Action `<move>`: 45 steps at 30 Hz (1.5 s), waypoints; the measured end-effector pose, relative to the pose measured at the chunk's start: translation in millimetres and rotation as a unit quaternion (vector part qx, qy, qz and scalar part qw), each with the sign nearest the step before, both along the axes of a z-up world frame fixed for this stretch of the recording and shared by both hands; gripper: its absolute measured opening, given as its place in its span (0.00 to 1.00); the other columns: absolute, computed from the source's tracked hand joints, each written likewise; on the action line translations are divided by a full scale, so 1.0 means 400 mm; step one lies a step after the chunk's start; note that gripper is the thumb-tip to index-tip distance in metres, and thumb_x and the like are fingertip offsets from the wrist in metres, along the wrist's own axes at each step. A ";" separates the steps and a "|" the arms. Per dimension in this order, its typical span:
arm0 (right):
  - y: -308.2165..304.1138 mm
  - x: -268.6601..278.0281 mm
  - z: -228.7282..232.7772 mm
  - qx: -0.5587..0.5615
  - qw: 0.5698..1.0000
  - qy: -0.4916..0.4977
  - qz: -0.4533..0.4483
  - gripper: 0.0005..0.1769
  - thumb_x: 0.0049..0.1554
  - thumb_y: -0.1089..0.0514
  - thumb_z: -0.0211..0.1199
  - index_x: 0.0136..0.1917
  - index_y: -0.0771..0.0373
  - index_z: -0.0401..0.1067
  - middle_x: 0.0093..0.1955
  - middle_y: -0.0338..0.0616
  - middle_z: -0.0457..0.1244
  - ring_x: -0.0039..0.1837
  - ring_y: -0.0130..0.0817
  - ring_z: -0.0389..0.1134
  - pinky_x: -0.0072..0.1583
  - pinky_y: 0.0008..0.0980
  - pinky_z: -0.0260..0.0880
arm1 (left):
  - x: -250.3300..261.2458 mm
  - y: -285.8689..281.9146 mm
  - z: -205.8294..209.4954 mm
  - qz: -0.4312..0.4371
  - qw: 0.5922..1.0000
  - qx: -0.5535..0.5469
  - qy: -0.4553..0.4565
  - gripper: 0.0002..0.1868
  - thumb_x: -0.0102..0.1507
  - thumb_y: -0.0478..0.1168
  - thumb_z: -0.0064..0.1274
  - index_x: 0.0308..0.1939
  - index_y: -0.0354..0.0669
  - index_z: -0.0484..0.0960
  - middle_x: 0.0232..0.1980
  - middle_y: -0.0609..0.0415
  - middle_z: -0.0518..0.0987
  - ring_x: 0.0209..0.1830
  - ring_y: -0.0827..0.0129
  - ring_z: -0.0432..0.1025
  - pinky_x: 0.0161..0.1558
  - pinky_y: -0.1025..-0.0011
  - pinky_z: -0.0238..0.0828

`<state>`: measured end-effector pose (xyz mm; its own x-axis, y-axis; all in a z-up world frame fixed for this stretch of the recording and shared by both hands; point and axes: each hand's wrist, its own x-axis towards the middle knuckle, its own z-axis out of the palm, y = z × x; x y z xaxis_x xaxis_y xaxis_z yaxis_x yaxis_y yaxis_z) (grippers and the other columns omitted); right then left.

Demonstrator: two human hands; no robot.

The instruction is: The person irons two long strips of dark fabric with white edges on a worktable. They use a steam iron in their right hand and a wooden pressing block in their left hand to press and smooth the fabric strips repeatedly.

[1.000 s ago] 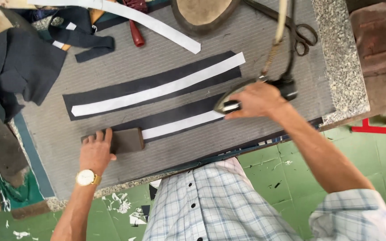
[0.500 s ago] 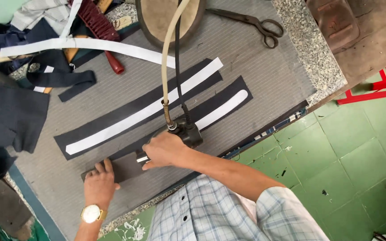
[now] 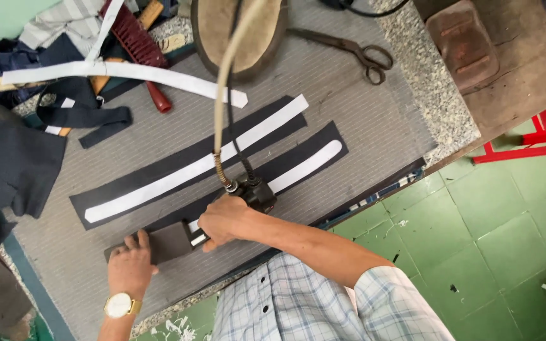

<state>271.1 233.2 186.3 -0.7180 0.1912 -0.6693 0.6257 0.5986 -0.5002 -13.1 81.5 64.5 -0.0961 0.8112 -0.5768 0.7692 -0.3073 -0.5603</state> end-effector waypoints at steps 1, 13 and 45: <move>-0.002 0.006 -0.013 0.003 1.000 0.000 0.000 0.34 0.55 0.27 0.57 0.46 0.63 0.74 0.39 0.39 0.69 0.37 0.36 0.70 0.42 0.36 0.75 | 0.012 0.011 0.017 0.000 1.000 0.003 0.000 0.65 0.44 0.74 0.65 0.75 0.47 0.57 0.60 0.52 0.78 0.47 0.66 0.82 0.55 0.73 0.79; 0.095 0.278 0.018 -0.052 0.991 -0.064 -0.101 0.17 0.63 0.44 0.60 0.54 0.59 0.73 0.34 0.36 0.61 0.35 0.27 0.64 0.39 0.21 0.73 | 0.011 -0.035 0.009 0.020 0.997 0.077 -0.023 0.64 0.40 0.71 0.67 0.76 0.52 0.61 0.61 0.54 0.77 0.49 0.64 0.79 0.50 0.70 0.80; 0.199 0.517 0.052 0.109 0.967 -0.157 -0.166 0.27 0.47 0.27 0.63 0.46 0.48 0.80 0.43 0.46 0.75 0.53 0.44 0.76 0.54 0.41 0.75 | 0.013 -0.029 0.001 0.029 0.992 0.086 -0.082 0.61 0.41 0.62 0.73 0.75 0.48 0.66 0.63 0.42 0.77 0.57 0.55 0.77 0.61 0.61 0.65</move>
